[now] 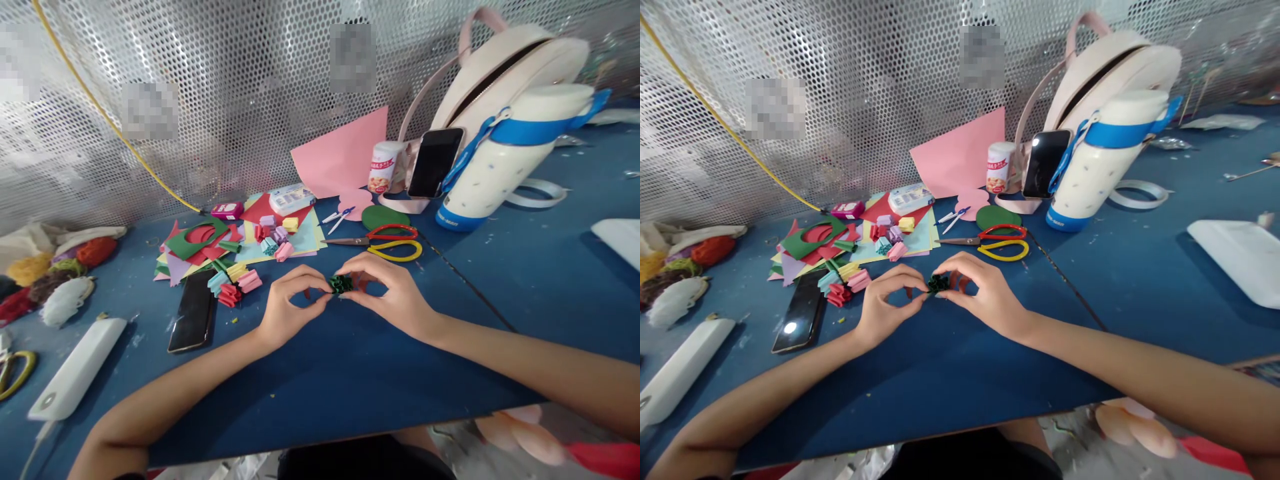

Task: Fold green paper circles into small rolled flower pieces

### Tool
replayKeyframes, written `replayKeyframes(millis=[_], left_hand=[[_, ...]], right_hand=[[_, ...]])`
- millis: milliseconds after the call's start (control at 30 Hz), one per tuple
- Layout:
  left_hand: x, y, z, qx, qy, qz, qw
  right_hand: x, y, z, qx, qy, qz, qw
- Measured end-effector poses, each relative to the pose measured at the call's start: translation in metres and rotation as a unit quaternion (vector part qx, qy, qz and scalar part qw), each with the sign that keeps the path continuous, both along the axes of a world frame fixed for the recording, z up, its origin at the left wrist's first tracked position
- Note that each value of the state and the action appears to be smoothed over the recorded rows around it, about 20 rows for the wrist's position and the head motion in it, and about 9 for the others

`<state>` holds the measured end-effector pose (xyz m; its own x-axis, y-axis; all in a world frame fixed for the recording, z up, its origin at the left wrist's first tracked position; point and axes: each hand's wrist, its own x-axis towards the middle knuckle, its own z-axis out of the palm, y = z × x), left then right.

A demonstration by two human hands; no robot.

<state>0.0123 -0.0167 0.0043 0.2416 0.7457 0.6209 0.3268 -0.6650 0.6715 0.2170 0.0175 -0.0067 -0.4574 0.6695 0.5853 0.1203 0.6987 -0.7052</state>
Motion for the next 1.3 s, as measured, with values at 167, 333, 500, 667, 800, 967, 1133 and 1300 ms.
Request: replayKeyframes(millis=[167,333,500,667,800,967,1133,1300], left_hand=[[-0.0016,0.0016,-0.0034,0.013,0.014,0.007,1.0],[-0.0016,0.0003,-0.0062,0.024,0.006,0.023,0.999],[-0.0017,-0.0013,-0.0052,0.01,0.003,0.041,0.999],[-0.0008,-0.0025,-0.0049,0.047,0.016,0.041,0.998],[0.0003,-0.0028,-0.0055,0.126,0.053,0.049,0.989],[0.0025,-0.003,-0.0044,0.149,0.082,0.051,0.984],[-0.0007,0.0011,-0.001,0.12,0.054,-0.012,0.991],[-0.0071,0.0069,-0.002,0.118,0.078,-0.057,0.988]], right_hand=[[0.0007,0.0008,0.0012,-0.017,0.013,0.024,0.999],[0.0004,0.0001,-0.0006,-0.047,0.027,0.032,0.998],[-0.0009,-0.0007,-0.0018,-0.053,0.036,0.041,0.997],[-0.0018,-0.0004,-0.0031,-0.069,0.042,0.034,0.996],[-0.0023,0.0002,-0.0045,-0.072,0.046,0.026,0.996],[-0.0028,-0.0003,-0.0046,-0.062,0.031,0.013,0.998],[-0.0005,0.0003,-0.0017,-0.027,0.021,0.038,0.999],[0.004,0.0038,0.0019,0.01,-0.018,0.06,0.998]])
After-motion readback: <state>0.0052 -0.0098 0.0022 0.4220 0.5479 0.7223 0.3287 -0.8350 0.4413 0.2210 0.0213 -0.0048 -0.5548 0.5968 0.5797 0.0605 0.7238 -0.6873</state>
